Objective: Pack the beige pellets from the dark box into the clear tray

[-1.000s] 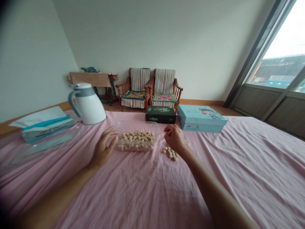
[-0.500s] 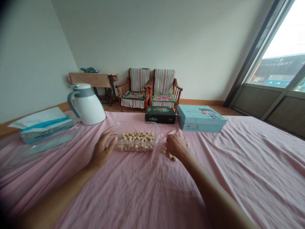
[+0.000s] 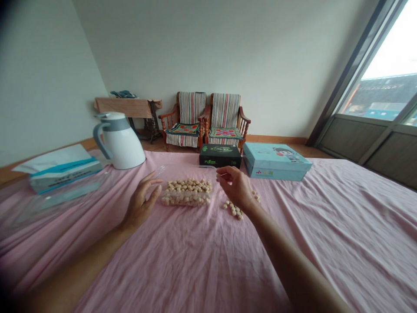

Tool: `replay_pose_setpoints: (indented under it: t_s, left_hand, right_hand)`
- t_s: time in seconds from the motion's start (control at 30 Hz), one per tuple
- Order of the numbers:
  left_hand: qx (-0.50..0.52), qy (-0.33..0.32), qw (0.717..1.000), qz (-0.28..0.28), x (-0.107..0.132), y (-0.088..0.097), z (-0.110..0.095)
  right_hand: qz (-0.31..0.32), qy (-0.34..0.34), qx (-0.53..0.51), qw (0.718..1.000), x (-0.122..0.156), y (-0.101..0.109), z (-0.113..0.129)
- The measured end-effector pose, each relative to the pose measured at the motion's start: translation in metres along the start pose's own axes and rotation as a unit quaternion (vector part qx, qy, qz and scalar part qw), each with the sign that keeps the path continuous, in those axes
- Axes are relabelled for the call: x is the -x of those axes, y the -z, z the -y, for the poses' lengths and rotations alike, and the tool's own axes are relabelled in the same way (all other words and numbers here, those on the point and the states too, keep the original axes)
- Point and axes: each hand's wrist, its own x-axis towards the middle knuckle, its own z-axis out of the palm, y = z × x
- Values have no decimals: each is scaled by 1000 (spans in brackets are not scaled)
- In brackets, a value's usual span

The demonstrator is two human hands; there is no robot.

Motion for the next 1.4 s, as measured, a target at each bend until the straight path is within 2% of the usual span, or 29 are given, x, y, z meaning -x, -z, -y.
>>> replay_pose_setpoints:
  t_s: [0.07, 0.13, 0.23, 0.3, 0.37, 0.47, 0.53, 0.6, 0.7, 0.77, 0.83, 0.93, 1.0, 1.1, 1.17, 1.2, 1.27, 1.4]
  left_hand:
    - [0, -1, 1000, 0, 0, 0, 1]
    - [1, -4, 1000, 0, 0, -1, 1]
    - [1, -6, 1000, -2, 0, -1, 1]
    - [-1, -5, 1000, -3, 0, 0, 0]
    - [-3, -5, 1000, -2, 0, 0, -1]
    - [-2, -7, 1000, 0, -1, 1, -2]
    - [-1, -7, 1000, 0, -1, 1, -2]
    - [-1, -5, 1000, -1, 0, 1, -2]
    - [1, -2, 1000, 0, 0, 0, -1]
    - [2, 0, 1000, 1, 1, 0, -1]
    - [1, 1, 1000, 0, 0, 0, 0]
    - [-1, 3, 1000, -1, 0, 0, -1]
    - [-2, 4, 1000, 0, 0, 1, -2]
    - [-2, 1, 1000, 2, -1, 1, -3]
    - [0, -2, 1000, 3, -1, 1, -3]
    - [0, -2, 1000, 3, -1, 1, -3]
    - [2, -1, 1000, 2, 0, 1, -2]
    - [3, -3, 1000, 1, 0, 0, 0]
  right_hand:
    - [31, 5, -92, 995, 1, -4, 9]
    - [21, 1, -75, 997, 1, -4, 4]
    - [-14, -10, 116, 993, -2, 6, -23]
    - [20, -9, 266, 964, -2, 13, -45]
    - [88, -26, 368, 925, 0, 17, -62]
    - [149, -56, 446, 881, 4, 18, -72]
    - [149, -55, 454, 877, 5, 16, -73]
    - [118, -45, 434, 892, 3, 16, -70]
    - [11, -41, 346, 937, -2, 16, -59]
    - [-37, -48, 230, 971, -5, 13, -44]
    - [-23, -50, 68, 996, -5, 8, -24]
    - [8, -36, -155, 987, -4, 0, 2]
    - [-3, -36, -197, 980, -5, 1, 6]
    - [-58, -56, -90, 993, -8, 14, -14]
    - [-100, -76, 60, 990, -9, 27, -40]
    - [-108, -78, 156, 979, -10, 33, -54]
    - [-77, -71, 273, 956, -8, 40, -81]
    - [4, -43, 321, 946, -4, 38, -113]
